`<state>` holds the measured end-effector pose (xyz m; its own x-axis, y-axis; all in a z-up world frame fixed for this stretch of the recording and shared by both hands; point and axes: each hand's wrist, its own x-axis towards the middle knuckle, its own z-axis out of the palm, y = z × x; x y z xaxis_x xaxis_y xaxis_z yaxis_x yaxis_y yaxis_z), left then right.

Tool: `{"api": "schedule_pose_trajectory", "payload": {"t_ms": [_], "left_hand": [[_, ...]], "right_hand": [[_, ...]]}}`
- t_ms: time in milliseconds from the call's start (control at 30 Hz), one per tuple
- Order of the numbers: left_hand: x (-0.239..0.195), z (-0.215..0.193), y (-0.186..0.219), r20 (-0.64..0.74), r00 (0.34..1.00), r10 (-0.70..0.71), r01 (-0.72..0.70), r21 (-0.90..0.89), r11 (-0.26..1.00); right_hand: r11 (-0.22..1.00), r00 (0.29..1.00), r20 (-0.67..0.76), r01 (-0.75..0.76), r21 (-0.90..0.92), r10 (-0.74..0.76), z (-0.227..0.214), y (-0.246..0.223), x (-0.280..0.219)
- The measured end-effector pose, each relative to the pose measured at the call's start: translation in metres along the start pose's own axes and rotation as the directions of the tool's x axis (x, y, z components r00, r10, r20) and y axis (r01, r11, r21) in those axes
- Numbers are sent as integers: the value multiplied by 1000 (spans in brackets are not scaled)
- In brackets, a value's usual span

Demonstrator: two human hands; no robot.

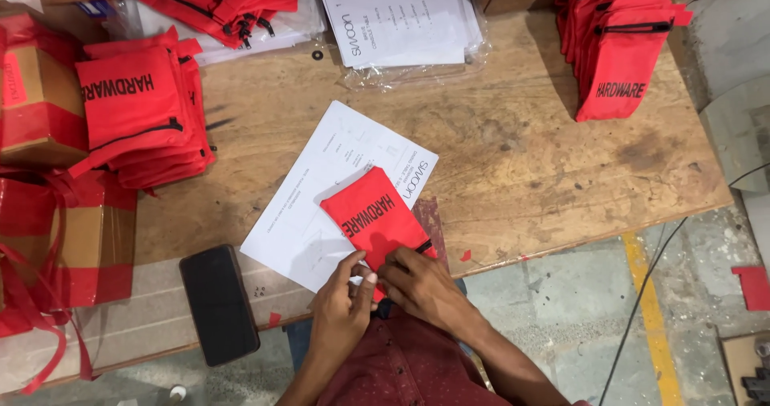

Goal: Folding furniture instruction manuals and inserting them into red pouches.

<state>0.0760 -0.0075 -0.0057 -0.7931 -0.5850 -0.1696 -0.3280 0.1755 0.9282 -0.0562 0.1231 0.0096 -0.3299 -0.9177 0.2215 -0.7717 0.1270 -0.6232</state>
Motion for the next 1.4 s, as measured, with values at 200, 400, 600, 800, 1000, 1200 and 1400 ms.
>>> {"api": "schedule_pose_trajectory", "payload": {"t_ms": [200, 400, 600, 800, 1000, 1200, 1400], "left_hand": [[-1, 3, -13, 23, 995, -96, 98, -278, 955], [-5, 2, -26, 2, 999, -52, 50, -298, 953], [-5, 1, -28, 64, 987, -145, 159, -449, 879], [-7, 0, -36, 227, 927, -299, 363, -750, 554], [-11, 8, -47, 237, 934, -269, 336, -840, 426], [-19, 9, -14, 35, 996, -87, 93, -449, 889], [-15, 17, -11, 80, 995, -55, 92, -583, 807]], "right_hand": [[1000, 1000, -17, -22, 9, 22, 8, 6, -1], [997, 998, 64, 20, -75, -15, 7, -3, 5], [999, 999, 47, 11, -44, -9, 10, 3, 1], [999, 999, 42, 34, -18, -33, 10, 2, 1], [997, 998, -39, -42, 62, 44, 12, -6, 0], [888, 936, -93, -285, 360, 338, 15, 6, -9], [858, 902, -162, -307, 411, 400, 16, -1, -13]]}}
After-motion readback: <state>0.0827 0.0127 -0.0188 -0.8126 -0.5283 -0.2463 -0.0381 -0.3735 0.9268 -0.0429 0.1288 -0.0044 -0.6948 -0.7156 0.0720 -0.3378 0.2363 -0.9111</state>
